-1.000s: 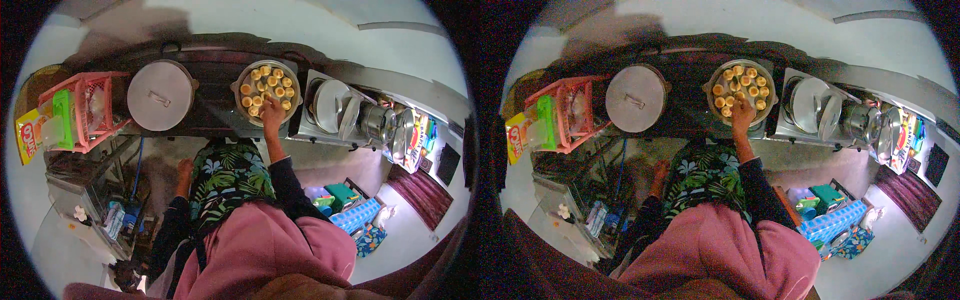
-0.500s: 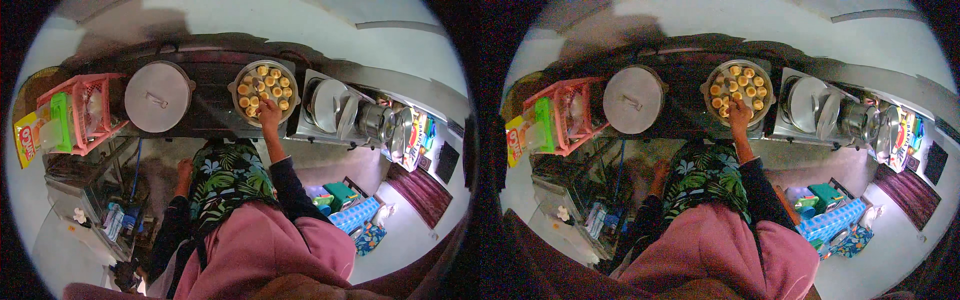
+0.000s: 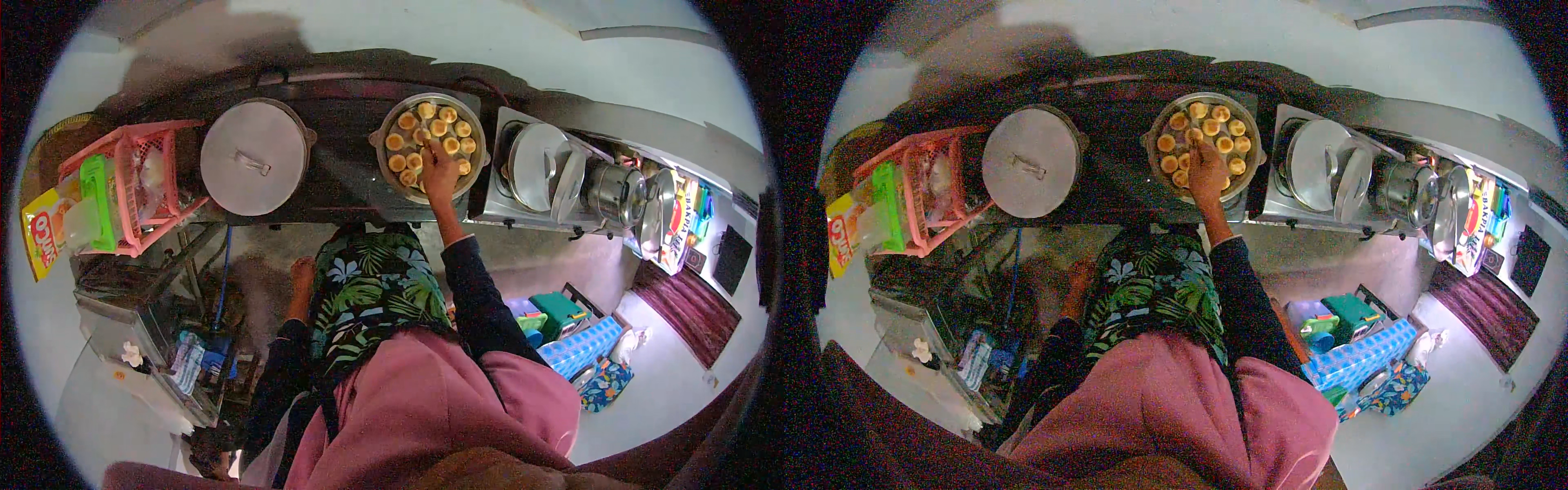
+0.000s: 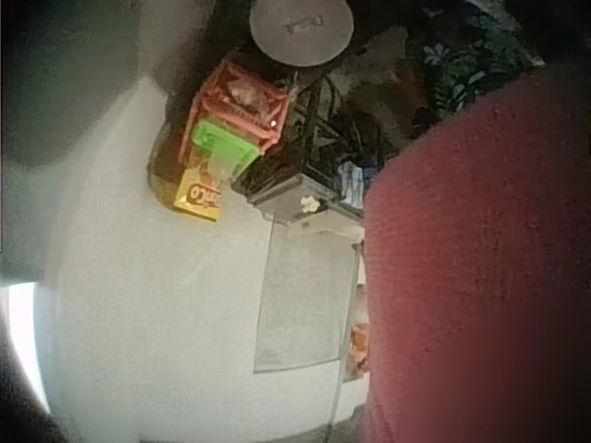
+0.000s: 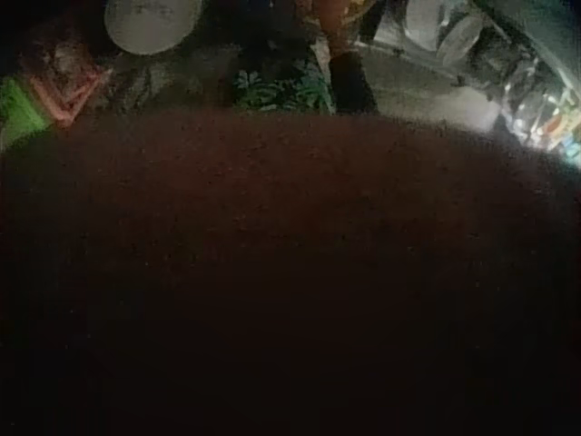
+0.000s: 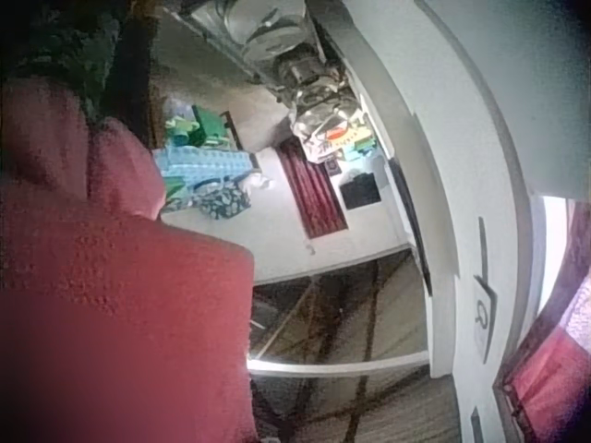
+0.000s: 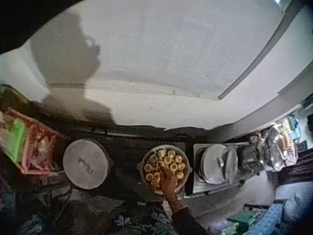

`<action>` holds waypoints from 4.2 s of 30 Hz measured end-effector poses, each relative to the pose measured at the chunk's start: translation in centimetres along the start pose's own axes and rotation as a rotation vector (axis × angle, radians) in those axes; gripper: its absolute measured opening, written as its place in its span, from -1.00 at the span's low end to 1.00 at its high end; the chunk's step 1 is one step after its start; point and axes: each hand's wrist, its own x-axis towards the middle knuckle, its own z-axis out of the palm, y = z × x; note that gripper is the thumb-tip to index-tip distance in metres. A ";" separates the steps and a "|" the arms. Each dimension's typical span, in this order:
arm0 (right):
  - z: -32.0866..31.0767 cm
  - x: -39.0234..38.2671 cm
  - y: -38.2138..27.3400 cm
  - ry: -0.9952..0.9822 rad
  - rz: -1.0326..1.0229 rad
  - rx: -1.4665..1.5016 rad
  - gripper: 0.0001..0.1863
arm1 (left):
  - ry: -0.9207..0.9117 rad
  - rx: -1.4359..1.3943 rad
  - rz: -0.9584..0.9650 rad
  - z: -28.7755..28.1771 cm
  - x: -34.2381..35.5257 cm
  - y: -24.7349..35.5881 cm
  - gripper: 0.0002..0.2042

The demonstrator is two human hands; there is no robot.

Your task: The person uncovers several lids from steaming pans, checks the contents by hand, and then re-covers the pans.

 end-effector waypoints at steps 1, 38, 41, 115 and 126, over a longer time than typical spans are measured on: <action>-0.1 -0.2 -0.8 -0.039 -0.020 -0.048 -0.77 | 0.023 -0.029 0.016 -0.9 -0.4 -0.2 -0.80; -0.9 0.4 -0.8 0.084 0.164 -0.101 -0.78 | -0.182 -0.152 -0.386 2.3 -0.1 1.6 -0.89; -0.4 0.6 -3.4 -0.027 0.098 -0.007 -0.78 | 0.019 -0.025 -0.175 1.0 -1.0 1.3 -0.87; -7.0 0.0 4.0 0.203 0.169 -0.202 -0.77 | 0.157 0.592 0.104 0.0 -0.2 -1.7 -0.89; -5.9 0.4 4.6 0.048 0.519 0.546 -0.77 | 0.150 0.815 -0.017 1.2 -0.2 0.1 -0.81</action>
